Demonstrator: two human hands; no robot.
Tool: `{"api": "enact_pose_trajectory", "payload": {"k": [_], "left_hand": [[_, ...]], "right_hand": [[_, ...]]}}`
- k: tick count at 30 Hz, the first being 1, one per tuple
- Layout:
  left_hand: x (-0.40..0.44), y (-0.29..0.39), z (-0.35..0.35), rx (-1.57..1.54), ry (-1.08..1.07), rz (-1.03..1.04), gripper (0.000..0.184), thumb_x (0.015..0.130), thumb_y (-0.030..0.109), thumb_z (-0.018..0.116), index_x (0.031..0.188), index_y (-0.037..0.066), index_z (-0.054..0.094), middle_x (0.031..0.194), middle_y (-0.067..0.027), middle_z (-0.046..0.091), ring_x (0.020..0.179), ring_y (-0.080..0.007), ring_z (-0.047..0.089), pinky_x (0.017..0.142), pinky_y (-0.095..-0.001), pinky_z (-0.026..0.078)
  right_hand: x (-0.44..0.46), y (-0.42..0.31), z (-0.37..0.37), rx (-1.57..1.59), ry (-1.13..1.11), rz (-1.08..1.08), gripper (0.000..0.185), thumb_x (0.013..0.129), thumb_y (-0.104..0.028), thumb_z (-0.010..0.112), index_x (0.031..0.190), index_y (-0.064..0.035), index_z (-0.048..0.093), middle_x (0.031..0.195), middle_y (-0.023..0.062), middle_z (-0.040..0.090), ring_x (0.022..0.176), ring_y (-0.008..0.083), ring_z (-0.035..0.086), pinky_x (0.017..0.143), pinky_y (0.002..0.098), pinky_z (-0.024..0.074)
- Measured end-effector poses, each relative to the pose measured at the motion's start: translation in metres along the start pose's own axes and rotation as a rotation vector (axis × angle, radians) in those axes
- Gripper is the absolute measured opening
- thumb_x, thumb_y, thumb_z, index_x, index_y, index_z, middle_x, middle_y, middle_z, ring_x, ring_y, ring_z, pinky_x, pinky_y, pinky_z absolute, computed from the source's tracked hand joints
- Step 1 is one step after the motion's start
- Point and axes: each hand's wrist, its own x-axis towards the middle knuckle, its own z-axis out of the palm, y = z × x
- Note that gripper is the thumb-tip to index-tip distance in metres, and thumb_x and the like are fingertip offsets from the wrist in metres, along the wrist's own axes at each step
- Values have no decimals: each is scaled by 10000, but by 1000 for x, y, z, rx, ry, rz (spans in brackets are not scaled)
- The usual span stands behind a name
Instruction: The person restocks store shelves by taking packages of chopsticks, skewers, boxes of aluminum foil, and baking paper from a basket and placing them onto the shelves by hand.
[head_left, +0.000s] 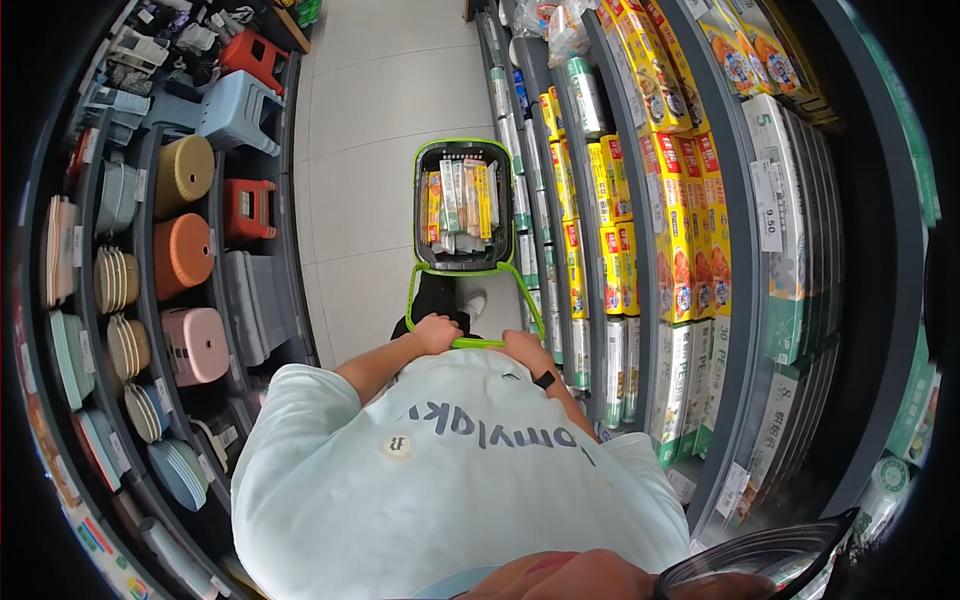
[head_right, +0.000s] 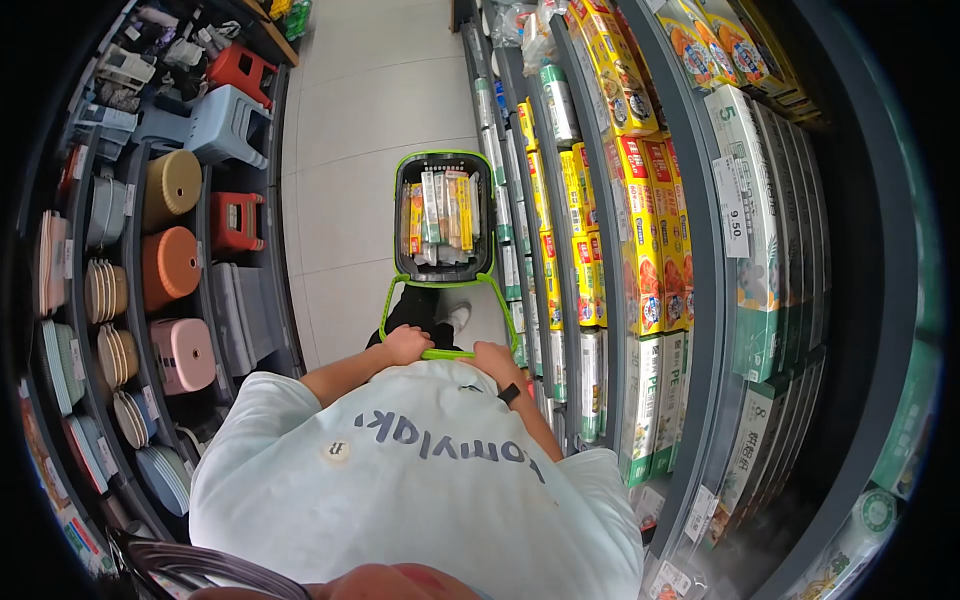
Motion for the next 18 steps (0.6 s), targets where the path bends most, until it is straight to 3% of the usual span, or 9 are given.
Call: {"api": "enact_pose_trajectory", "payload": {"k": [9,15,18], "left_hand": [[-3,-11,10,-195,-121,-227,417,791,345,634,1159,164,710,1128,-92,676,1093,-305,631,921,-451,517],[3,-10,-1,-180,-189,-195,454,817,378,623,1223,184,680,1212,-93,645,1157,-304,596,958,-485,486],[6,-17,6,-181,-221,-176,439,841,360,606,1246,203,668,1230,-86,634,1179,-304,579,966,-510,471]], "right_hand": [[17,6,34,11,243,-75,576,816,-619,639,880,-49,690,788,162,712,774,346,690,758,494,472],[31,23,51,289,276,67,458,857,-530,640,877,-75,689,793,127,708,780,330,677,801,460,449],[35,19,44,229,246,67,490,867,-548,617,859,-61,675,785,130,706,801,328,675,830,496,416]]}}
